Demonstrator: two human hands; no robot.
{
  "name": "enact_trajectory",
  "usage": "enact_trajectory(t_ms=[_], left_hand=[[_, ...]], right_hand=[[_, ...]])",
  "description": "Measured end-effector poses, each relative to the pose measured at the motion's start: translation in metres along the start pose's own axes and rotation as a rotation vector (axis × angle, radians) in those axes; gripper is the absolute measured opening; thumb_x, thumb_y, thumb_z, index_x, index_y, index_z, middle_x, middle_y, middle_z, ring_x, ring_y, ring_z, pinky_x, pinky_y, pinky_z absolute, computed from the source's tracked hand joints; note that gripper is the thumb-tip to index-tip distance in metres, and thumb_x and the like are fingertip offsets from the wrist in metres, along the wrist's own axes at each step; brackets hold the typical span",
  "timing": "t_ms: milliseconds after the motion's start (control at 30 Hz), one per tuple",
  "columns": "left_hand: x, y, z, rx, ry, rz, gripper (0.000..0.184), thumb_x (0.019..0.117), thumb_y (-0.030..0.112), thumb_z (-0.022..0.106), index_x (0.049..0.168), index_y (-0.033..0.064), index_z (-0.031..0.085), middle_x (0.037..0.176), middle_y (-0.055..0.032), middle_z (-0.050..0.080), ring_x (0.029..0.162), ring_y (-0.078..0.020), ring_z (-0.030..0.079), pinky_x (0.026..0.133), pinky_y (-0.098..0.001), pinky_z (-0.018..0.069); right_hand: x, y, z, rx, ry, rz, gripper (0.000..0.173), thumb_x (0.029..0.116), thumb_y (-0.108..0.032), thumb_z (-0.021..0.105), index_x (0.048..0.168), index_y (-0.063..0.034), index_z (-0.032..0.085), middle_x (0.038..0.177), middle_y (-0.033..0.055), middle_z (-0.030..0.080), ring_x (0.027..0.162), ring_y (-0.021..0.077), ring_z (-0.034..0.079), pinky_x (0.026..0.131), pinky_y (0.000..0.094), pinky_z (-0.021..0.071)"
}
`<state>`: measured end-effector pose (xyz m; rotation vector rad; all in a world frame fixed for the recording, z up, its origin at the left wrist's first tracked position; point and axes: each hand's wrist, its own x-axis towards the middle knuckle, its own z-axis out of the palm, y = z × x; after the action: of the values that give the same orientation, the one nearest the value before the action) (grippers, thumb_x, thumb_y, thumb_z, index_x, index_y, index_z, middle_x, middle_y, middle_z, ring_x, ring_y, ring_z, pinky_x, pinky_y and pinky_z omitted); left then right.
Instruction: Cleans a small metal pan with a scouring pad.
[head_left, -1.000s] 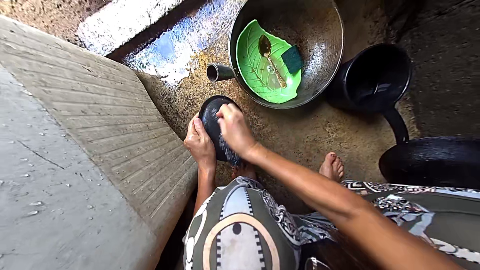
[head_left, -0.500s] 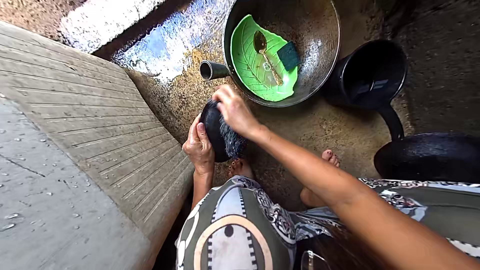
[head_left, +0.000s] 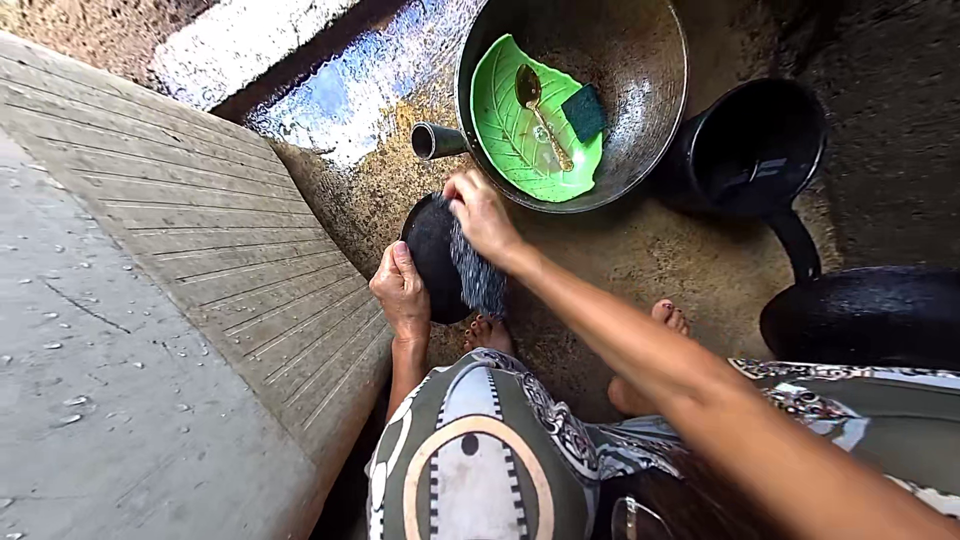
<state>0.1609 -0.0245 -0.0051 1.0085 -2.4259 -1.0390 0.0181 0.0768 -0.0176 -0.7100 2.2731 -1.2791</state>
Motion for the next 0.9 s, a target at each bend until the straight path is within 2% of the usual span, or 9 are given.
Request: enact_trajectory(t_ms=[133,333,433,500,567,667,767,833,900], left_hand=[[0.003,0.002,-0.001,-0.039,-0.016,-0.099,0.043,0.1118,0.034,0.038,0.087,0.0078,0.061,0.067,-0.0030,0.055,0.059,-0.0118,0.055,0.057,-0.0330,0.0478],[-0.004,0.003,0.002,-0.051,0.009,-0.082,0.043,0.1123,0.035,0.036,0.091,0.0081,0.062,0.068,-0.0027,0.055,0.059,-0.0110,0.056,0.058,-0.0317,0.0488],[-0.005,0.005,0.002,-0.054,0.000,-0.070,0.045,0.1121,0.037,0.033,0.091,0.0094,0.062,0.068,-0.0029,0.056,0.060,-0.0128,0.057,0.057,-0.0355,0.0492],[-0.009,0.007,0.002,-0.034,-0.008,-0.010,0.046,0.1124,0.036,0.033,0.092,0.0075,0.063,0.071,-0.0043,0.058,0.062,-0.0130,0.058,0.059,-0.0347,0.0500],[-0.008,0.005,0.001,-0.023,-0.006,0.036,0.047,0.1127,0.036,0.033,0.100,0.0055,0.067,0.075,-0.0069,0.063,0.065,-0.0142,0.063,0.061,-0.0363,0.0536],[-0.008,0.003,0.001,-0.001,-0.002,0.049,0.046,0.1128,0.035,0.034,0.107,0.0049,0.068,0.079,-0.0082,0.066,0.069,-0.0148,0.066,0.066,-0.0375,0.0558],[-0.002,0.004,0.004,0.066,0.017,0.106,0.044,0.1124,0.032,0.037,0.103,0.0025,0.069,0.079,-0.0106,0.067,0.071,-0.0179,0.067,0.067,-0.0393,0.0554],[-0.008,0.003,0.002,0.091,0.004,0.122,0.043,0.1122,0.030,0.038,0.107,0.0017,0.070,0.082,-0.0121,0.069,0.072,-0.0183,0.068,0.067,-0.0390,0.0563],[-0.008,0.004,0.004,0.060,0.017,0.139,0.044,0.1123,0.030,0.038,0.111,0.0000,0.070,0.086,-0.0138,0.071,0.076,-0.0181,0.070,0.071,-0.0375,0.0571]], right_hand=[[-0.060,-0.028,0.009,-0.179,-0.021,-0.172,0.013,0.0961,-0.002,0.064,0.108,-0.0047,0.070,0.103,0.0153,0.063,0.098,0.0315,0.065,0.084,0.0430,0.0583],[-0.004,-0.011,-0.008,-0.088,-0.096,0.224,0.019,0.0970,-0.001,0.060,0.114,0.0004,0.066,0.111,0.0210,0.068,0.105,0.0349,0.068,0.093,0.0512,0.0553],[-0.044,-0.051,0.002,-0.129,0.015,-0.054,0.016,0.0974,-0.003,0.062,0.112,-0.0034,0.068,0.108,0.0170,0.064,0.103,0.0317,0.065,0.087,0.0452,0.0578],[-0.044,-0.050,0.010,-0.124,0.035,-0.214,0.012,0.0978,-0.004,0.063,0.107,-0.0052,0.071,0.104,0.0136,0.065,0.102,0.0288,0.065,0.085,0.0404,0.0585],[-0.014,-0.030,0.005,-0.094,-0.002,-0.175,0.016,0.0985,-0.003,0.059,0.108,-0.0044,0.072,0.107,0.0139,0.068,0.107,0.0288,0.066,0.092,0.0412,0.0571],[0.004,-0.020,-0.004,-0.048,-0.024,-0.044,0.015,0.0961,0.000,0.060,0.107,-0.0027,0.070,0.106,0.0154,0.067,0.103,0.0291,0.067,0.092,0.0439,0.0565],[-0.026,-0.052,-0.004,-0.107,-0.030,-0.195,0.010,0.0969,-0.001,0.061,0.102,-0.0047,0.069,0.101,0.0129,0.062,0.100,0.0281,0.064,0.086,0.0409,0.0574],[-0.019,-0.038,-0.001,-0.065,-0.060,-0.224,0.014,0.0973,-0.001,0.058,0.102,-0.0035,0.071,0.107,0.0137,0.066,0.107,0.0277,0.065,0.092,0.0400,0.0567],[0.007,-0.011,-0.011,0.015,-0.083,-0.102,0.015,0.0973,0.002,0.056,0.106,0.0013,0.069,0.117,0.0170,0.066,0.112,0.0273,0.065,0.098,0.0411,0.0551]])
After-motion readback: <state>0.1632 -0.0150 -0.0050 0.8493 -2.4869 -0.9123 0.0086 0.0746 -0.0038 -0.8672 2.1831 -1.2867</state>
